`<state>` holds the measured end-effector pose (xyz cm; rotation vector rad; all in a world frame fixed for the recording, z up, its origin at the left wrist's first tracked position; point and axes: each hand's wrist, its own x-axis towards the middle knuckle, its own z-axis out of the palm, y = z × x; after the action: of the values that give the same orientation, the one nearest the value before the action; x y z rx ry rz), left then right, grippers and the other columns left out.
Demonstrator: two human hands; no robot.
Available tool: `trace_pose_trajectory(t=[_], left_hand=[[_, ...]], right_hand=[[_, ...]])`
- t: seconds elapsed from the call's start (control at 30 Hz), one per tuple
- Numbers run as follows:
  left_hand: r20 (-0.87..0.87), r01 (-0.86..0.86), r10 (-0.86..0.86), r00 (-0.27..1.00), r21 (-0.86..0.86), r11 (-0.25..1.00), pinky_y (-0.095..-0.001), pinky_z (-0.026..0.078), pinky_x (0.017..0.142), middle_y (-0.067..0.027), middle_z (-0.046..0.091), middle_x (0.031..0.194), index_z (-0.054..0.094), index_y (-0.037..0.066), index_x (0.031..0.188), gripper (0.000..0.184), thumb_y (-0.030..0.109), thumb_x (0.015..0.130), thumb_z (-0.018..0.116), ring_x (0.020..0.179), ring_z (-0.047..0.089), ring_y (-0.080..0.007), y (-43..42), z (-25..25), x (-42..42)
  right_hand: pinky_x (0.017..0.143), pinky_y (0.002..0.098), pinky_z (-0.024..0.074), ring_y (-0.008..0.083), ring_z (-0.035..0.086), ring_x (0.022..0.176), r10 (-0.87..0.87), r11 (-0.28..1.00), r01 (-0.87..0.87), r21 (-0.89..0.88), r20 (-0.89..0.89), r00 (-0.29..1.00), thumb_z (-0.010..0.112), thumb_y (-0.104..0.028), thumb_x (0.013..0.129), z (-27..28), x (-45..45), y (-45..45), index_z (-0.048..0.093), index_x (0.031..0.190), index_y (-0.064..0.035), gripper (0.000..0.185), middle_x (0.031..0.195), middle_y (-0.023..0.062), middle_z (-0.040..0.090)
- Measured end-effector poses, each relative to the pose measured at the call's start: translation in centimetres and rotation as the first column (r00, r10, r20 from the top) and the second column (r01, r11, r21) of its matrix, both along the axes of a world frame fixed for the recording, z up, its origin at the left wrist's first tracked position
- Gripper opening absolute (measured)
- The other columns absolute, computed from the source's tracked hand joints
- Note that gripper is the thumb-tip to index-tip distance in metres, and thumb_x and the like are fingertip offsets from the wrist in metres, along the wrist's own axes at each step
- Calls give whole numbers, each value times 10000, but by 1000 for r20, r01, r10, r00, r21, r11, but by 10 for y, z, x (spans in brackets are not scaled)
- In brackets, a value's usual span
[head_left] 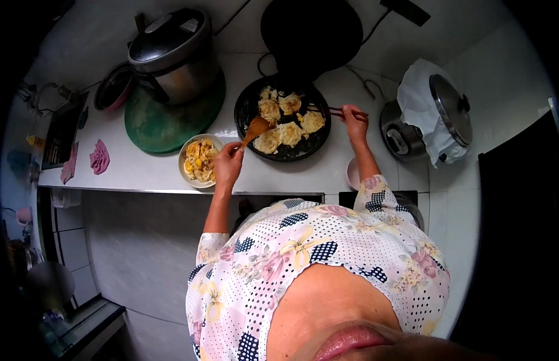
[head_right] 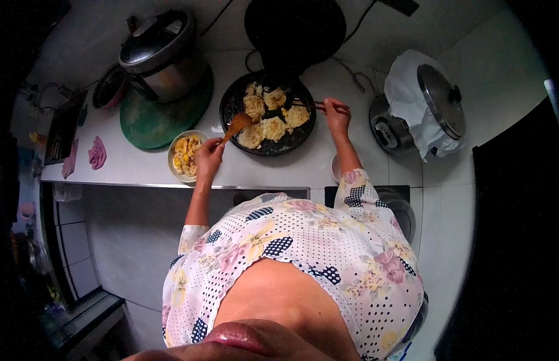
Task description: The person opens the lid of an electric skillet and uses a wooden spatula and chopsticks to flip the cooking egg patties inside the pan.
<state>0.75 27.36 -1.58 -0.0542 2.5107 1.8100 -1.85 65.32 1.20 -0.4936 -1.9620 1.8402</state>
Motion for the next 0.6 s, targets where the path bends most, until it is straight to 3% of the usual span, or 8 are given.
trace_pose_trajectory(t=[0.07,0.17,0.27,0.33,0.4,0.5,0.6], left_hand=[[-47,23,-26,999,-52,998,-321,498,635,-128,669,783,632,14,1021,232,112,810,624,694,646,-216,13,-5,-11],[-318,5,-37,947,-102,995,-325,471,580,-98,657,777,636,35,1035,220,103,828,604,649,610,-180,39,6,-27],[-381,80,-123,916,-127,989,-388,485,650,-140,643,817,627,33,1012,203,81,817,593,742,629,-286,58,7,-49],[-424,47,-173,889,-291,955,-404,487,668,-151,623,827,620,36,1000,190,72,817,580,772,615,-321,68,11,-60],[-400,52,-243,883,-433,900,-440,485,679,-173,577,891,595,49,996,200,51,798,565,803,582,-369,79,18,-66],[-329,81,-381,864,-655,751,-430,487,663,-154,565,911,563,52,1030,278,69,753,588,841,583,-344,92,28,-72],[-328,112,-485,811,-726,678,-417,503,665,-149,558,906,552,47,1032,303,30,730,572,849,580,-347,101,9,-78]], right_hand=[[685,306,567,204,652,782,-39,996,40,-79,15,999,592,-112,883,-10,-8,-6,619,1009,36,196,909,131,654],[681,305,569,208,649,792,4,977,-3,-212,2,1000,591,-112,884,-21,-18,-11,615,1018,38,203,920,134,648],[694,310,570,213,644,812,-34,975,31,-222,-9,999,588,-117,887,-6,-15,-19,610,1028,41,212,937,137,640],[698,312,570,214,642,823,-25,983,22,-183,-15,1000,583,-125,893,-9,-12,-14,608,1033,40,218,942,138,638],[700,314,569,215,639,835,-19,988,19,-152,1,1000,579,-135,897,-11,-8,-10,608,1034,37,221,947,138,635],[696,320,568,219,638,843,-29,986,35,-164,41,999,579,-148,899,-17,-2,-17,611,1027,31,222,948,139,633],[692,309,567,215,643,820,-66,967,73,-242,37,997,592,-127,888,-22,-3,-31,593,1018,36,209,937,130,635]])
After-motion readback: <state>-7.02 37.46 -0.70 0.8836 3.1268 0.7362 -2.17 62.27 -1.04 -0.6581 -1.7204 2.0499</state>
